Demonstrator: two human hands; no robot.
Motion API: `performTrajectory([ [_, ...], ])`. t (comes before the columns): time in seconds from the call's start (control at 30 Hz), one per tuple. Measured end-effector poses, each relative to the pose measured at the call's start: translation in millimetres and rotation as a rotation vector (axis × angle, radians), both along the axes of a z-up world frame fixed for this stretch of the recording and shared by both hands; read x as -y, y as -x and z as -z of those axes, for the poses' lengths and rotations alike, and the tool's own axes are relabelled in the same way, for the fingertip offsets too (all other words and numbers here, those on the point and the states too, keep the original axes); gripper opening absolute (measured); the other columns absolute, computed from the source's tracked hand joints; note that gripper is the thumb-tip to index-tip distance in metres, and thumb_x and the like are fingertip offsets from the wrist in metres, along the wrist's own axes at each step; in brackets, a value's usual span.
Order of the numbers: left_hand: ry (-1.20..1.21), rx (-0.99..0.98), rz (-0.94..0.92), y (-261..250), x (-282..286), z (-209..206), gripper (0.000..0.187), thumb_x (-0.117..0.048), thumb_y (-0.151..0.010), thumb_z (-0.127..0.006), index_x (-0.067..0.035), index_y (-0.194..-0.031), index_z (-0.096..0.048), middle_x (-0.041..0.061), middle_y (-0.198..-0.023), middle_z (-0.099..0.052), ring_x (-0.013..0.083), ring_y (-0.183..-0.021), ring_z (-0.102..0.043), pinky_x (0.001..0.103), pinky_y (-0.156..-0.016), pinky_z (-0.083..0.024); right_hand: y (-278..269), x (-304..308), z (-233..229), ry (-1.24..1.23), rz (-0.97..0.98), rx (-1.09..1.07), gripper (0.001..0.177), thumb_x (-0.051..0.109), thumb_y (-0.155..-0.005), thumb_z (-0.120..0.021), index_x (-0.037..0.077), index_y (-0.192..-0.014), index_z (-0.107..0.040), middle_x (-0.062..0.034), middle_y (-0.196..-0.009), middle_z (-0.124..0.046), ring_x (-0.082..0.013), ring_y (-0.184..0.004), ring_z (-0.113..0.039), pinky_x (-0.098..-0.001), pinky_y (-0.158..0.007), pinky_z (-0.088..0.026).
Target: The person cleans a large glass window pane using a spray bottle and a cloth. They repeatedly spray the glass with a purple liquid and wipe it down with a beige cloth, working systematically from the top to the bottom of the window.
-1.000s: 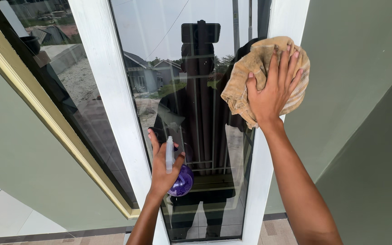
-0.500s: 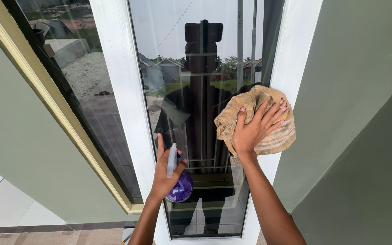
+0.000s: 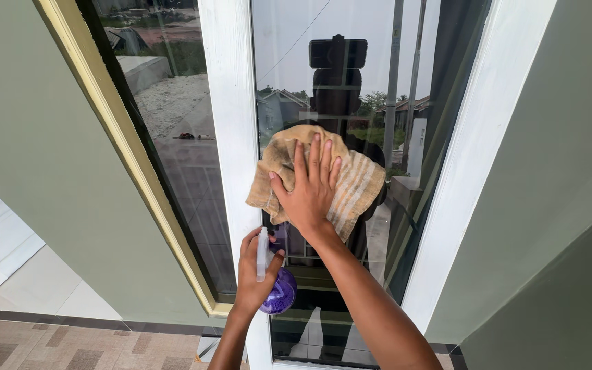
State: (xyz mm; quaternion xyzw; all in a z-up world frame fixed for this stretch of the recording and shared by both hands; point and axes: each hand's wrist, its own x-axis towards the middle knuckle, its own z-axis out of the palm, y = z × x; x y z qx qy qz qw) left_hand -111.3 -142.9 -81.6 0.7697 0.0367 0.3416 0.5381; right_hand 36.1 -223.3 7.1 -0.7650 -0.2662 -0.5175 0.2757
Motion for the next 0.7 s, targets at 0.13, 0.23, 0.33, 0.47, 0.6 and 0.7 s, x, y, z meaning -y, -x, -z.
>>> performTrajectory([
  [0.13, 0.039, -0.042, -0.024, -1, 5, -7, 0.03, -0.013, -0.083, -0.071, -0.006, -0.111, -0.063, 0.018, -0.134, -0.049, 0.0331, -0.121, -0.055, 0.044, -0.095, -0.051, -4, 29, 7, 0.394, -0.182, 0.07, 0.065, 0.042, -0.085, -0.078, 0.019, -0.144, -0.062, -0.0044, -0.163, -0.041, -0.0256, -0.154, -0.031, -0.0521, -0.128, -0.017],
  [0.23, -0.085, -0.062, -0.108, -2, 13, -5, 0.032, -0.012, -0.083, -0.074, -0.005, -0.112, -0.065, 0.021, -0.134, -0.046, 0.0377, -0.132, -0.039, 0.047, -0.106, -0.04, -10, 68, 12, 0.677, -0.312, 0.075, 0.069, 0.041, -0.079, -0.082, 0.022, -0.142, -0.063, 0.0026, -0.162, -0.043, -0.0185, -0.152, -0.033, -0.048, -0.128, -0.02],
  [0.33, -0.153, -0.045, -0.154, -6, 24, -2, 0.031, -0.012, -0.08, -0.076, -0.005, -0.109, -0.065, 0.025, -0.143, -0.035, 0.0427, -0.138, -0.028, 0.052, -0.109, -0.035, -19, 107, 11, 0.808, -0.374, 0.059, 0.071, 0.042, -0.075, -0.083, 0.024, -0.141, -0.063, 0.0049, -0.159, -0.046, -0.0153, -0.15, -0.036, -0.0455, -0.128, -0.019],
  [0.47, -0.289, 0.008, -0.196, -8, 30, 7, 0.03, -0.01, -0.078, -0.079, -0.005, -0.105, -0.066, 0.03, -0.158, -0.016, 0.0526, -0.15, -0.005, 0.065, -0.113, -0.02, -26, 154, 18, 0.765, -0.308, 0.075, 0.07, 0.042, -0.073, -0.084, 0.025, -0.138, -0.065, 0.0061, -0.157, -0.049, -0.0159, -0.148, -0.038, -0.0455, -0.128, -0.021],
  [0.6, -0.27, -0.005, -0.166, -10, 29, 17, 0.029, -0.013, -0.079, -0.079, -0.006, -0.104, -0.066, 0.027, -0.167, -0.004, 0.0535, -0.154, 0.007, 0.07, -0.117, -0.015, -33, 189, 41, 0.58, -0.147, 0.061, 0.063, 0.037, -0.071, -0.085, 0.02, -0.13, -0.07, 0.0026, -0.155, -0.051, -0.0222, -0.149, -0.038, -0.0538, -0.127, -0.021],
  [0.7, -0.211, -0.023, -0.101, -8, 25, 20, 0.029, -0.015, -0.079, -0.078, -0.007, -0.105, -0.068, 0.025, -0.168, -0.003, 0.0531, -0.153, 0.006, 0.071, -0.115, -0.013, -32, 198, 70, 0.304, -0.029, 0.057, 0.059, 0.031, -0.074, -0.08, 0.009, -0.128, -0.069, -0.0116, -0.156, -0.049, -0.0367, -0.15, -0.036, -0.0615, -0.124, -0.019],
])
